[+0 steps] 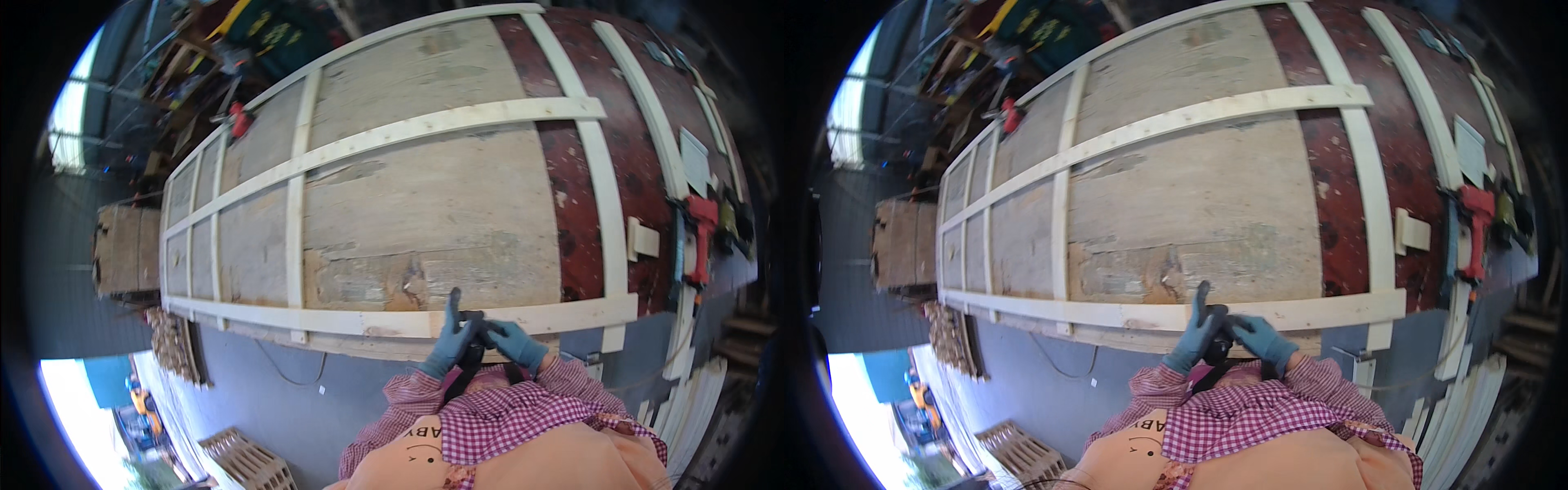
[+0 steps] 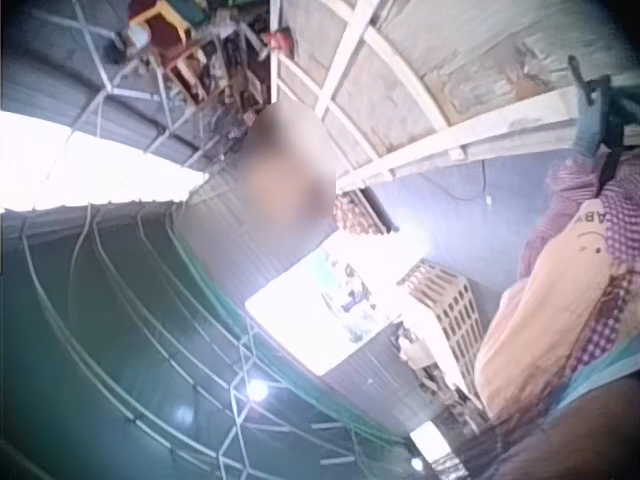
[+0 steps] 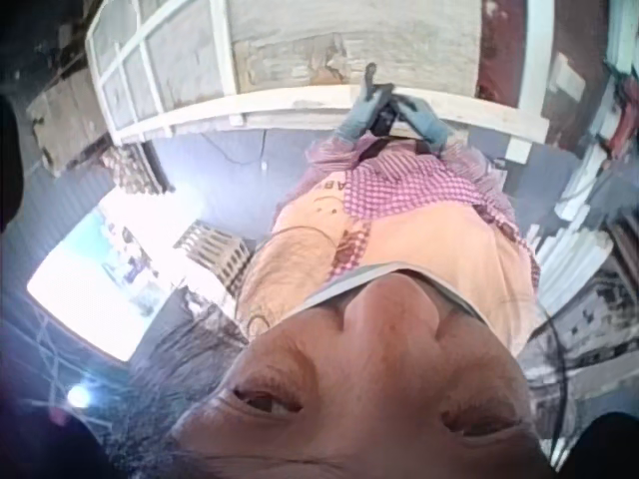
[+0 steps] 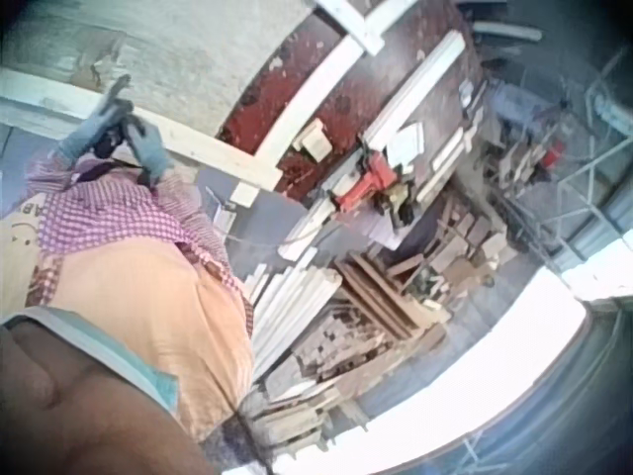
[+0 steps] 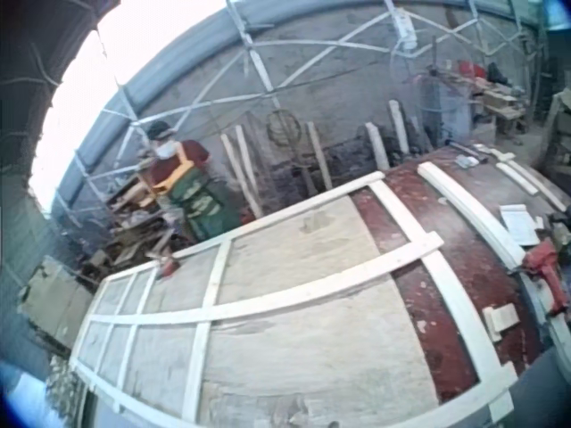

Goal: The person measures and aligns wooden planks on a large flat surface using a tape measure, then secures them with a nail gun. They repeatedly measure, adjust, and fasten the planks to form a rectangular frame structure.

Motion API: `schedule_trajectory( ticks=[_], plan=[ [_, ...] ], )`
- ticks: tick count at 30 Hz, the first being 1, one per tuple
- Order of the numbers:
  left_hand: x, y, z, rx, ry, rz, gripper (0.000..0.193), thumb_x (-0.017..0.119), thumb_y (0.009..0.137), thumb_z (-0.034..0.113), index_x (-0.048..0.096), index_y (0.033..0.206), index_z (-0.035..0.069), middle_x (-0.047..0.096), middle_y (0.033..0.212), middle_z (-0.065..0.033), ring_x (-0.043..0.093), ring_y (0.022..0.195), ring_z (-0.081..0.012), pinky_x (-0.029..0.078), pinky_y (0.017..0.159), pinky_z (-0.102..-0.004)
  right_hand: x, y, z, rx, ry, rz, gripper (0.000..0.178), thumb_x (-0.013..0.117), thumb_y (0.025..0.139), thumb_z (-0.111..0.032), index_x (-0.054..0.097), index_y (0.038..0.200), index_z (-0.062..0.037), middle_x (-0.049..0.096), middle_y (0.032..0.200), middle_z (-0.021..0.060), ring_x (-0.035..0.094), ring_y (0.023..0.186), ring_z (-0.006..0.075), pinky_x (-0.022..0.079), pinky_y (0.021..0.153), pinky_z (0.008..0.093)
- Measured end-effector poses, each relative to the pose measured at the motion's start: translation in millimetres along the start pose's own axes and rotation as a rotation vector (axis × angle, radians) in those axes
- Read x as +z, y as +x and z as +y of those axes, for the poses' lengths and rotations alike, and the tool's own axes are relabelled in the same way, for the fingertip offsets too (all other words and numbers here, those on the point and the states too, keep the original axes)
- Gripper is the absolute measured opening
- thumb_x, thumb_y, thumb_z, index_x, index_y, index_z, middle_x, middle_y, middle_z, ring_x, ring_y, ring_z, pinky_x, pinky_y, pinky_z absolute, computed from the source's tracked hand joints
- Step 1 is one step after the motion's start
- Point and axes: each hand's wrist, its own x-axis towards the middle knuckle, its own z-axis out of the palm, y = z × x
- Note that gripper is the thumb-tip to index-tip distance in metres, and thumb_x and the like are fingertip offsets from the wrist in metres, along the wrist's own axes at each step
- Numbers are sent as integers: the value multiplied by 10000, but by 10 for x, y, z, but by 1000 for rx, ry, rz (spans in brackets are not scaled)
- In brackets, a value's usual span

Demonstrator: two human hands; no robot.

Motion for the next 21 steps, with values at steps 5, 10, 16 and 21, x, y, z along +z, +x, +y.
schedule_trajectory(
  ticks=[5,10,16,21],
  plan=[
    [-294,46,206,-85,295,15,979,689,848,386,29,1505,85,526,1236,-222,556,1071,-279,480,870,-350,149,195,-410,-51,-84,-77,310,612,886,-196,615,1149,-31,664,1003,73,588,894,162,479,815,311],
    [-817,41,562,92,426,-149,1068,755,787,251,-16,1510,103,198,1524,-143,488,1114,-264,479,885,-348,493,529,-635,25,109,-316,384,609,881,-124,548,1244,-16,608,1169,87,551,1011,141,452,895,288],
    [-1714,78,765,159,493,-254,1075,765,784,291,-5,1507,91,244,1505,-180,521,1099,-275,468,928,-359,1262,938,-898,37,232,-228,403,619,874,-94,533,1257,-5,592,1192,87,566,1082,174,456,927,298],
    [-2127,218,941,34,544,-412,1002,738,807,316,58,1507,91,364,1416,-226,510,1163,-310,433,962,-386,1692,1273,-784,77,612,-84,296,596,890,-82,559,1175,-14,598,1118,70,582,1023,181,476,907,314]
  ],
)
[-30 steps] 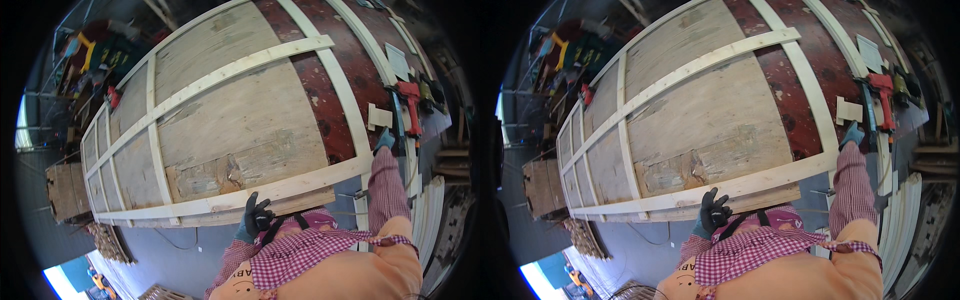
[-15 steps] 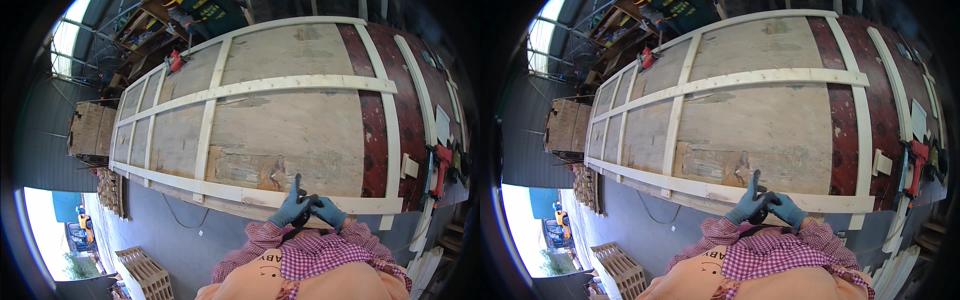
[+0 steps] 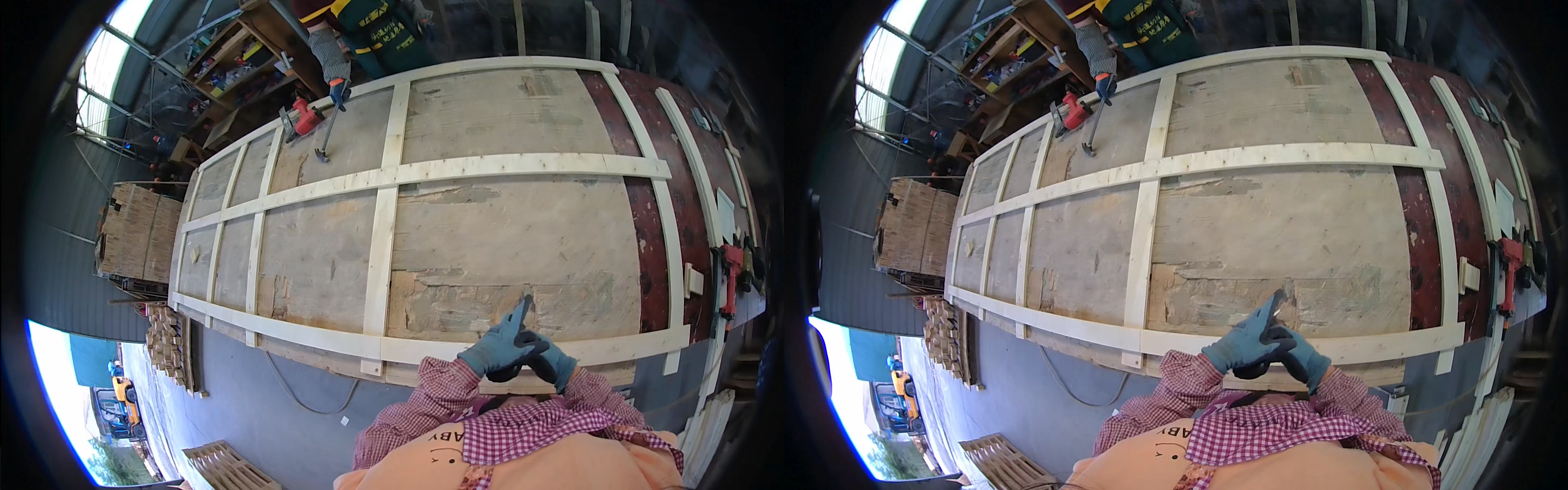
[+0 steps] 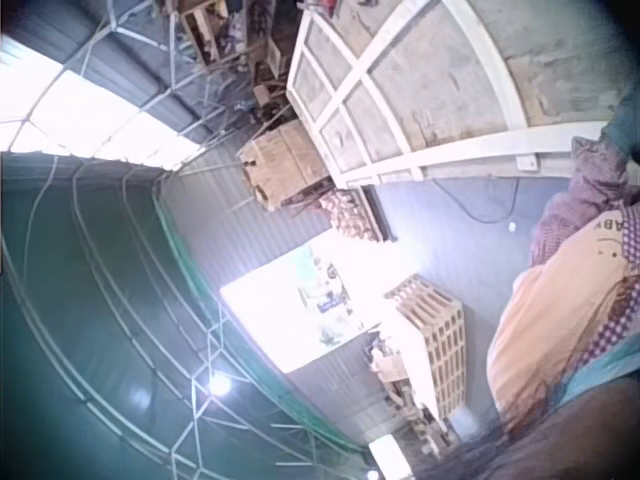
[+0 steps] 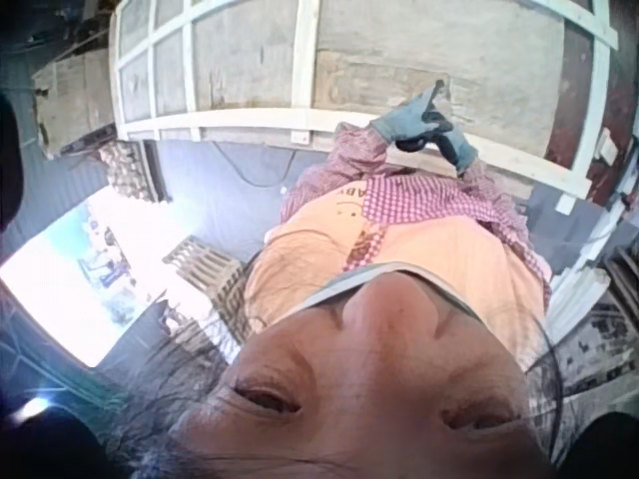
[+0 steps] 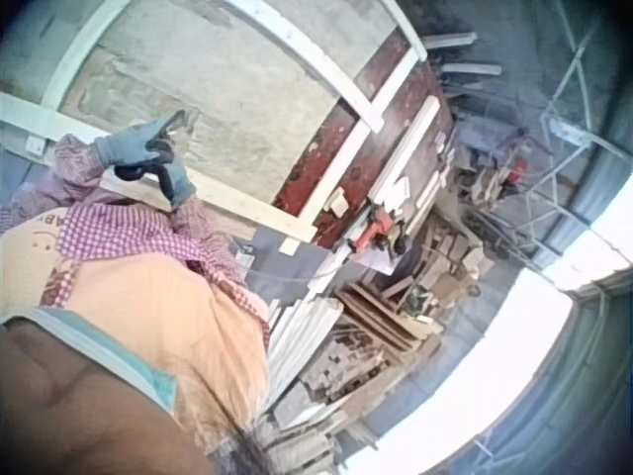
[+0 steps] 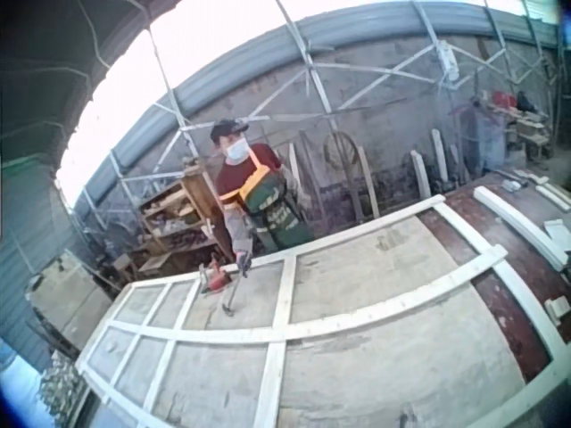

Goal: The person measures and aligns wooden planks on a large flat surface using a tape measure, then secures them with a nail gun. They repeatedly measure, adjust, and fasten the planks to form a rectangular frame structure.

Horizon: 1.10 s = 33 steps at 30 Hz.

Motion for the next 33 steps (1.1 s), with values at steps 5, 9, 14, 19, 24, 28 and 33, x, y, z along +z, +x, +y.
schedule_trajectory(
  ticks=[5,9,14,19,24,28,33],
  plan=[
    [-104,-220,-209,21,-7,65,977,742,801,319,103,1502,89,483,1303,-234,530,1140,-321,417,978,-385,119,192,104,-19,-144,-16,224,589,886,-73,593,1105,-20,607,1064,61,577,974,158,472,872,287],
    [-61,-707,-1039,-159,-169,442,861,744,754,455,357,1400,39,546,1212,-268,587,1049,-380,486,882,-419,305,420,103,48,-590,187,257,591,888,-110,616,1123,-11,628,942,13,560,801,122,475,739,267],
    [-135,-2079,-2405,-882,160,896,888,792,706,387,356,1393,30,513,1212,-246,592,997,-321,501,816,-402,179,846,402,-185,-1284,79,536,717,773,-282,551,1227,-50,638,1026,159,620,924,289,474,828,373],
    [-445,-2483,-2741,-1161,231,915,1107,822,629,463,202,1460,75,441,1259,-232,562,1041,-395,486,850,-441,1049,1506,907,-134,-1899,-152,909,765,645,-439,367,1389,-103,481,1273,156,434,1199,327,321,1014,441],
    [-652,-2311,-3086,-1064,213,846,1136,837,605,474,207,1441,33,403,1279,-231,551,1055,-398,494,849,-429,931,1724,1602,-91,-2166,0,1019,775,583,-443,308,1430,-123,412,1285,117,384,1198,323,291,1017,492],
    [-754,-2343,-3236,-967,132,866,995,858,579,462,348,1309,19,443,1230,-200,532,1083,-364,472,871,-426,929,1818,1624,24,-2080,7,928,759,583,-417,378,1375,-119,461,1215,106,429,1144,293,337,938,476],
    [-659,-2388,-3462,-738,141,1006,890,855,610,400,390,1256,1,493,1160,-189,564,1020,-338,493,822,-408,855,1778,1648,-53,-2012,2,893,753,564,-434,420,1329,-116,480,1187,109,456,1113,295,359,898,475]
  ],
)
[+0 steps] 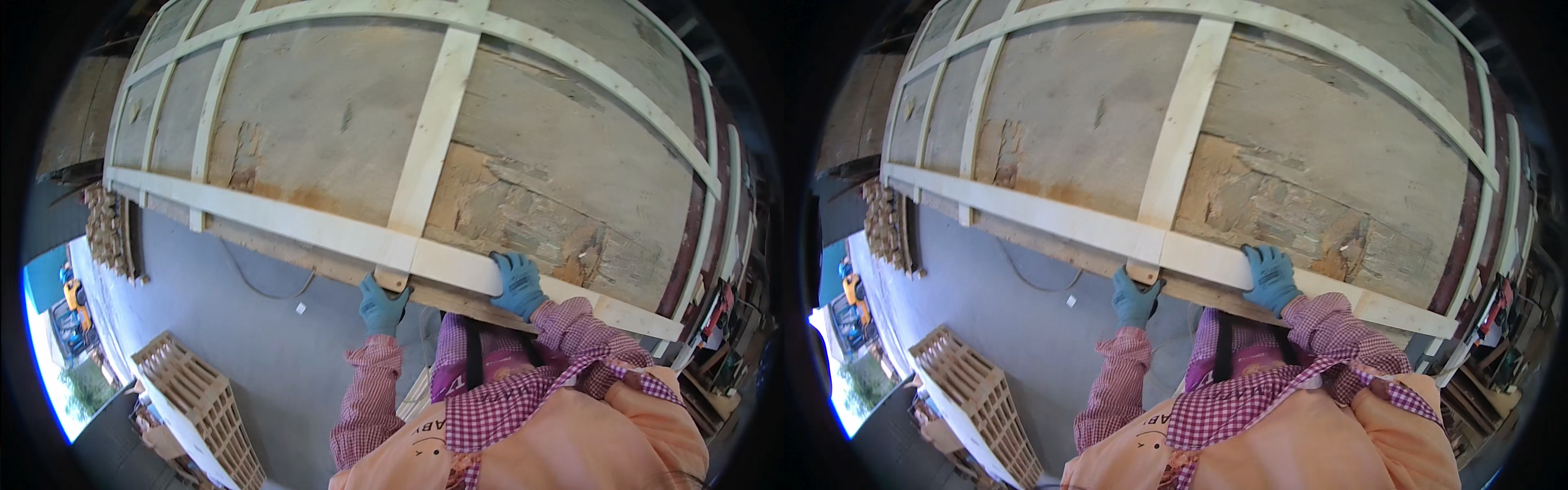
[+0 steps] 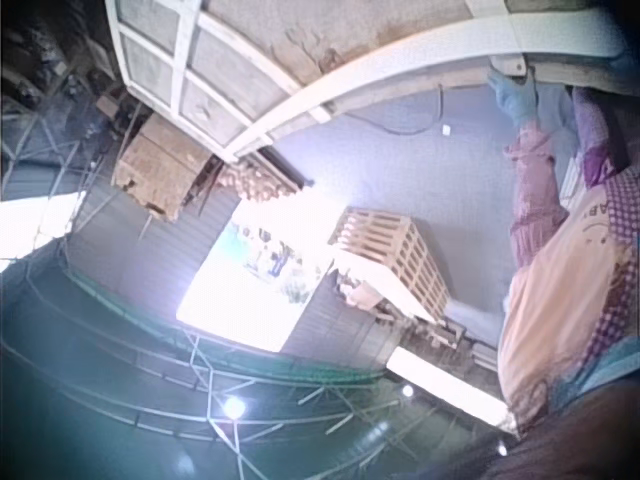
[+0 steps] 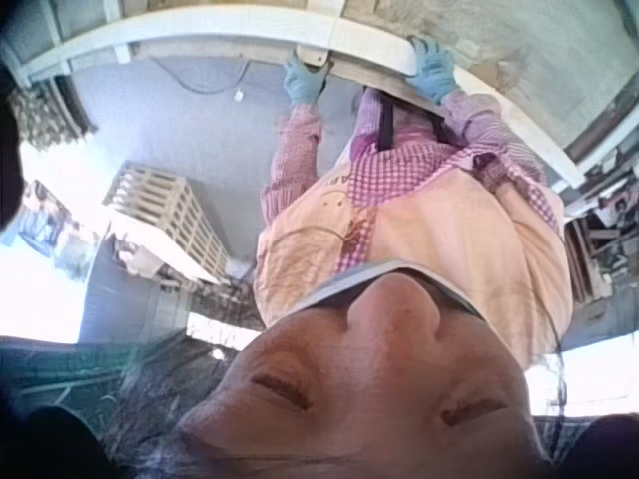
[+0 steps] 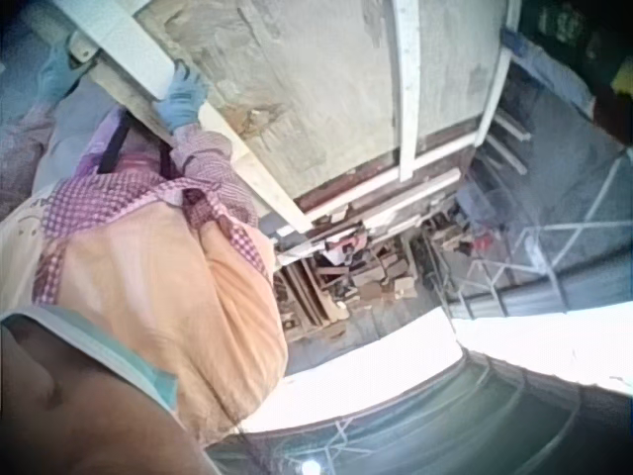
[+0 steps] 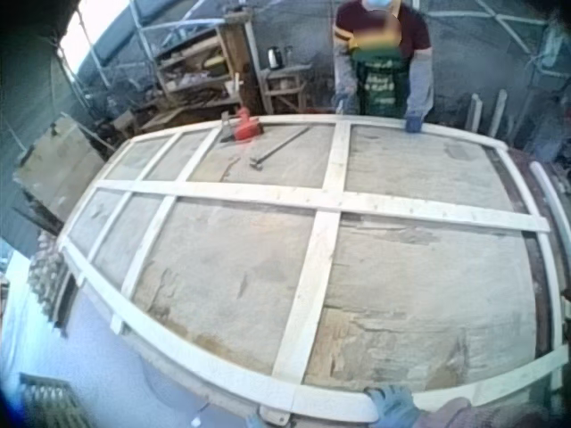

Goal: The person measures and aligns wooden planks on a large flat surface using a tape measure, then secures them with a nail gun. They repeatedly measure, adjust, and fasten the planks to form a rectangular frame structure.

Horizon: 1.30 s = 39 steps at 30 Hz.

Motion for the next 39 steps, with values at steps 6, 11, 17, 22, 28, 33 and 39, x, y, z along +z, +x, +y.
schedule_trajectory(
  ticks=[6,11,17,22,28,33,39],
  plan=[
    [258,-166,-28,69,-182,147,834,894,562,284,437,1191,-18,531,1107,-208,583,962,-356,505,806,-414,-177,2,-106,3,-20,-27,825,707,568,-387,442,1303,-119,497,1174,127,478,1103,326,382,878,491],
    [541,-676,291,65,-356,-71,776,857,623,379,475,1165,-23,572,1067,-218,596,955,-365,512,777,-393,3,0,-45,-64,77,81,790,676,604,-365,436,1305,-94,492,1177,141,474,1089,339,374,891,490],
    [692,-940,738,24,-111,-96,907,784,678,421,347,1360,15,483,1137,-220,578,935,-409,504,738,-434,-84,-14,-112,-6,-1,-3,828,719,624,-448,432,1305,-74,477,1181,135,461,1075,318,363,876,473],
    [752,-964,1000,59,-104,-168,918,817,632,428,351,1296,-3,443,1181,-238,564,975,-412,507,753,-452,77,-11,-2,-80,74,68,842,719,613,-439,428,1312,-69,481,1179,141,476,1064,313,381,865,479],
    [908,-958,1158,2,-44,-172,937,842,582,412,327,1234,-23,428,1157,-248,556,956,-430,518,729,-466,-194,5,-71,-28,-90,-68,883,720,606,-493,431,1316,-55,519,1131,151,509,1038,323,425,877,455],
    [981,-944,1193,20,21,-152,872,824,600,412,336,1154,-51,426,1131,-252,562,931,-427,521,725,-473,-266,14,-73,-73,-110,-38,878,714,623,-531,452,1309,-50,532,1089,143,522,1011,305,458,809,448],
    [1009,-1061,1251,65,69,-217,950,829,566,470,342,1185,-61,420,1183,-261,583,905,-427,521,711,-475,-385,2,-75,-114,-103,-101,860,726,633,-468,449,1321,-30,526,1075,138,520,984,289,474,768,425]
  ],
)
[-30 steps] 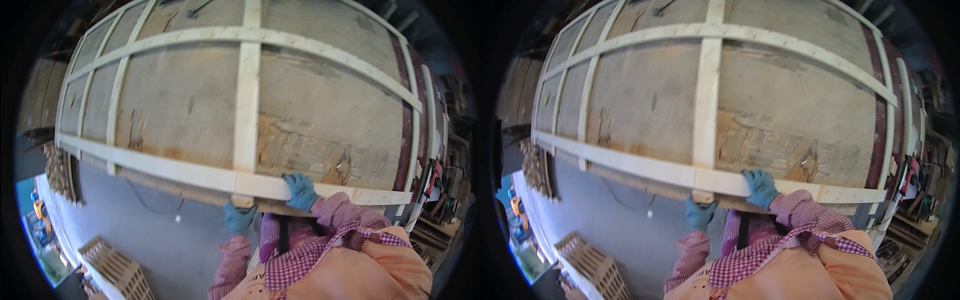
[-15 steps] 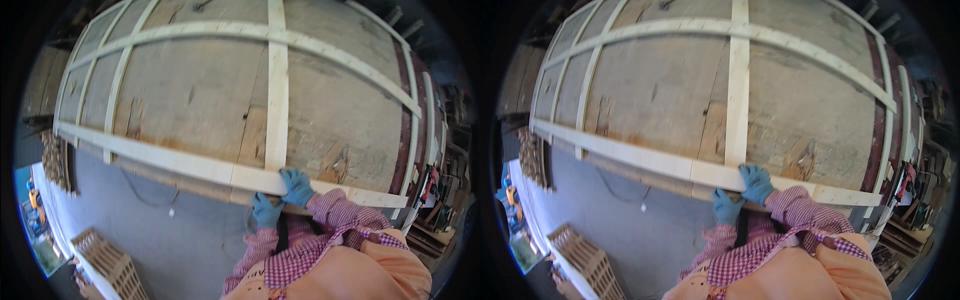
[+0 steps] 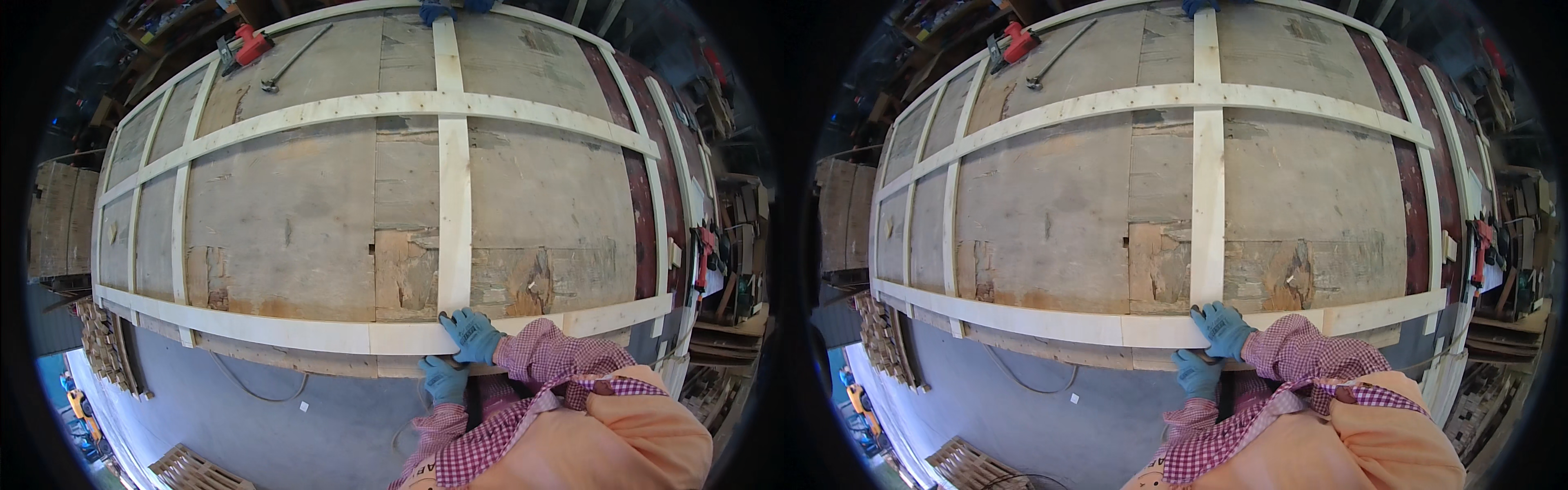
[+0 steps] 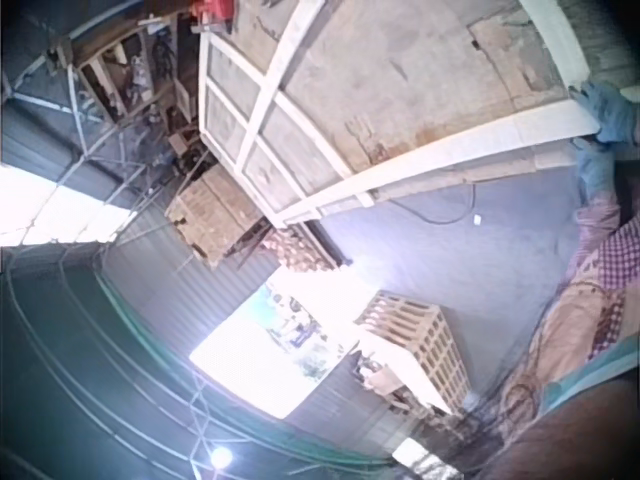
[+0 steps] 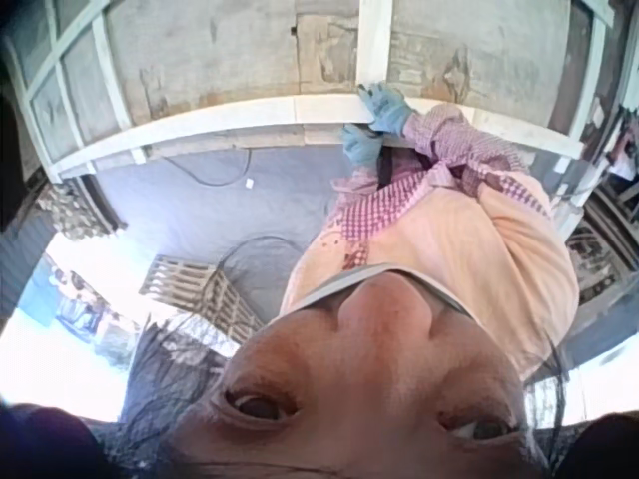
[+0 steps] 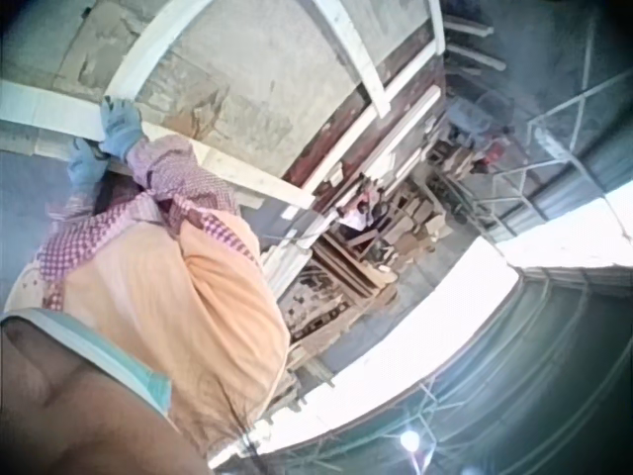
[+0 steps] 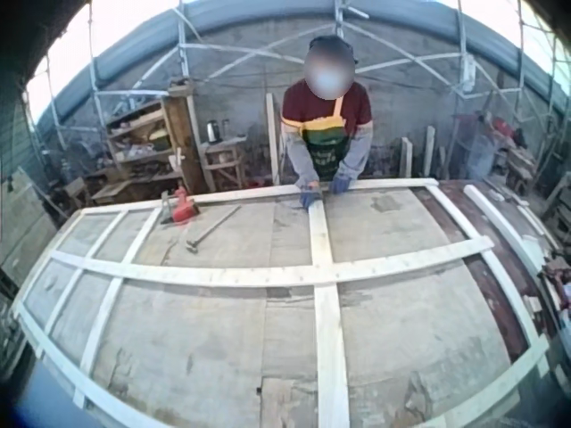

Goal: The person measures and aligns wooden planks on a large flat surface using a tape measure, then secures them with a nail gun. They repeatedly measure, adjust, and fasten the planks to form a rectangular frame structure.

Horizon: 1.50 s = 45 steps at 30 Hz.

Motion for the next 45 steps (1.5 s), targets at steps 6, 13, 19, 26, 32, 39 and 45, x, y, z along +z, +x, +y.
schedule_trajectory(
  ticks=[6,13,19,26,32,39,45],
  plan=[
    [386,-368,53,67,-69,-112,1040,828,558,485,298,1251,-83,387,1226,-272,554,968,-429,496,758,-483,-60,38,-40,-27,-65,-59,900,731,648,-461,401,1356,-13,514,1082,123,507,975,266,462,732,394],
    [684,-509,-20,168,4,-105,1043,806,604,429,246,1285,-128,402,1195,-314,549,961,-452,480,771,-502,-23,-136,114,-42,122,214,813,704,716,-466,421,1356,-52,540,1018,112,543,928,273,449,725,423],
    [405,-523,271,128,3,-63,954,828,614,465,351,1295,-5,419,1172,-237,523,1021,-411,488,806,-463,-920,-643,1424,277,873,1006,355,640,873,-291,599,1141,-61,666,890,105,654,788,209,534,707,330],
    [522,-508,334,85,42,-47,923,837,614,424,352,1263,-18,400,1187,-239,495,1035,-403,454,848,-469,-114,-919,1725,319,-20,332,514,604,860,-177,462,1353,-193,563,1228,88,556,1097,236,460,939,382],
    [555,-526,342,88,6,-11,899,836,611,397,359,1259,-4,414,1171,-225,494,1047,-401,447,861,-474,-75,5,1326,-245,-634,197,569,508,902,-221,317,1433,-294,290,1511,37,265,1395,250,150,1162,497],
    [536,-586,331,32,-45,-10,876,826,623,414,384,1259,4,419,1215,-225,517,1055,-409,473,838,-480,-138,161,1119,-282,-779,-53,483,430,927,-263,339,1401,-261,225,1537,27,169,1433,222,49,1135,604],
    [152,-600,169,161,55,-91,791,804,642,497,472,1202,47,532,1091,-203,575,966,-403,505,763,-454,-162,73,1152,-280,-611,22,441,417,920,-247,393,1360,-252,270,1522,51,207,1420,283,98,1118,629]
  ],
)
